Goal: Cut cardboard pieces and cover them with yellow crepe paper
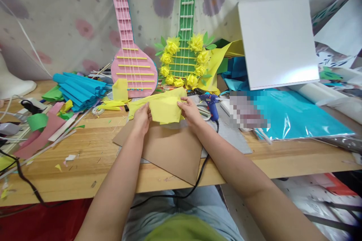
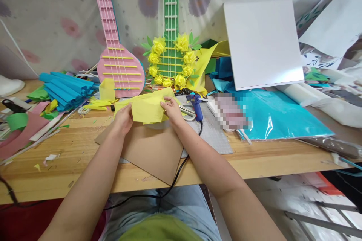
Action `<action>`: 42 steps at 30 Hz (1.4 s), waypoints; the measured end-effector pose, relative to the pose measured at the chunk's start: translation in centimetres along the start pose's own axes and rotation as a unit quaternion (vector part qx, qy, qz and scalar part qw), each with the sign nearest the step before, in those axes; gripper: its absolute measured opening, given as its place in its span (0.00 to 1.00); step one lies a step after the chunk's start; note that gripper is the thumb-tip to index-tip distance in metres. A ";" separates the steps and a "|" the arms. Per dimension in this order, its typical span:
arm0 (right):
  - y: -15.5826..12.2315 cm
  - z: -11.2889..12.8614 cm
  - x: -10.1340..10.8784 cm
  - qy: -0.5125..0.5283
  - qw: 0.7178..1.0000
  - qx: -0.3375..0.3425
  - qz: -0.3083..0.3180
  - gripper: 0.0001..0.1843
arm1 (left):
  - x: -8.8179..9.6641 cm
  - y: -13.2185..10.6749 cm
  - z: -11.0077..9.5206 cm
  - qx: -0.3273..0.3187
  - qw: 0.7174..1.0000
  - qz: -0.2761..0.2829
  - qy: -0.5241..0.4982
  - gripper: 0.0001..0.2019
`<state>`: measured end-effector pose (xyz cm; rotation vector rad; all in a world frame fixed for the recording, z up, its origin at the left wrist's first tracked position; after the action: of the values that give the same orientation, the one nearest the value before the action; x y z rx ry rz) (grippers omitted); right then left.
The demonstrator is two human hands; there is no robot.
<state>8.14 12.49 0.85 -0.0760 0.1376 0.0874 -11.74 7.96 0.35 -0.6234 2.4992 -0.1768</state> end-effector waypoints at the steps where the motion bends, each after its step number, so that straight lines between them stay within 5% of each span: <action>1: 0.0 0.3 0.4 0.000 1.000 0.013 -0.020 0.25 | 0.4 0.1 -0.3 -0.008 1.000 -0.013 -0.003 0.08; 5: -1.3 3.9 2.2 -0.099 0.977 0.153 -0.111 0.21 | 1.3 -0.2 -2.0 -0.074 0.996 -0.050 -0.009 0.09; 7: -2.6 5.9 1.7 -0.192 0.949 0.224 -0.109 0.18 | 0.3 -0.7 -1.4 -0.035 0.999 -0.023 0.023 0.15; 11: -5.4 7.1 -3.3 -0.365 0.866 0.341 0.034 0.13 | -3.2 -2.9 2.2 0.149 0.981 0.121 0.020 0.27; 13: -7.0 6.7 -6.2 -0.408 0.815 0.393 0.123 0.13 | -3.5 -3.3 2.1 0.146 0.980 0.135 -0.008 0.19; 16: -8.5 6.2 -8.8 -0.448 0.752 0.440 0.202 0.13 | -2.0 -2.2 1.2 0.087 0.993 0.078 -0.011 0.08; 19: -6.9 6.8 -7.4 -0.491 0.756 0.401 0.161 0.16 | -0.7 -1.0 0.4 0.034 0.998 0.036 -0.035 0.10; 21: -4.5 7.3 -4.0 -0.530 0.785 0.313 0.070 0.15 | -0.1 -0.4 0.0 0.003 0.998 0.017 -0.056 0.14; 23: -2.8 7.3 -0.5 -0.590 0.778 0.217 0.008 0.16 | 0.3 -0.1 -0.2 -0.018 0.998 0.004 -0.060 0.17; 28: -2.3 4.8 3.8 -0.779 0.625 0.056 0.009 0.19 | 0.4 -0.2 -0.3 -0.045 0.998 -0.008 -0.036 0.16; 33: -2.9 2.8 4.0 -0.807 0.590 0.012 0.021 0.20 | -0.1 -0.6 -0.3 -0.055 0.997 0.008 -0.054 0.15; 38: -2.3 2.7 3.9 -0.810 0.586 0.008 0.000 0.19 | -1.2 -1.1 0.9 0.084 0.986 0.043 -0.136 0.11; 42: -2.2 2.9 3.9 -0.811 0.585 0.019 -0.016 0.18 | -2.7 -2.3 1.5 0.200 0.933 0.120 -0.275 0.15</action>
<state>12.62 10.90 3.30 0.0702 -1.7500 0.0891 -8.02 7.17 1.02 -0.1578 1.8941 -0.3529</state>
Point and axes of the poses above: each hand's wrist, its own y-axis towards the middle knuckle, its own x-axis out of the back of the hand, z = x × y, the point moved 10 cm from there along y, towards the middle knuckle, and after that the axes turned 8 degrees about -y, right-handed, at the moved point
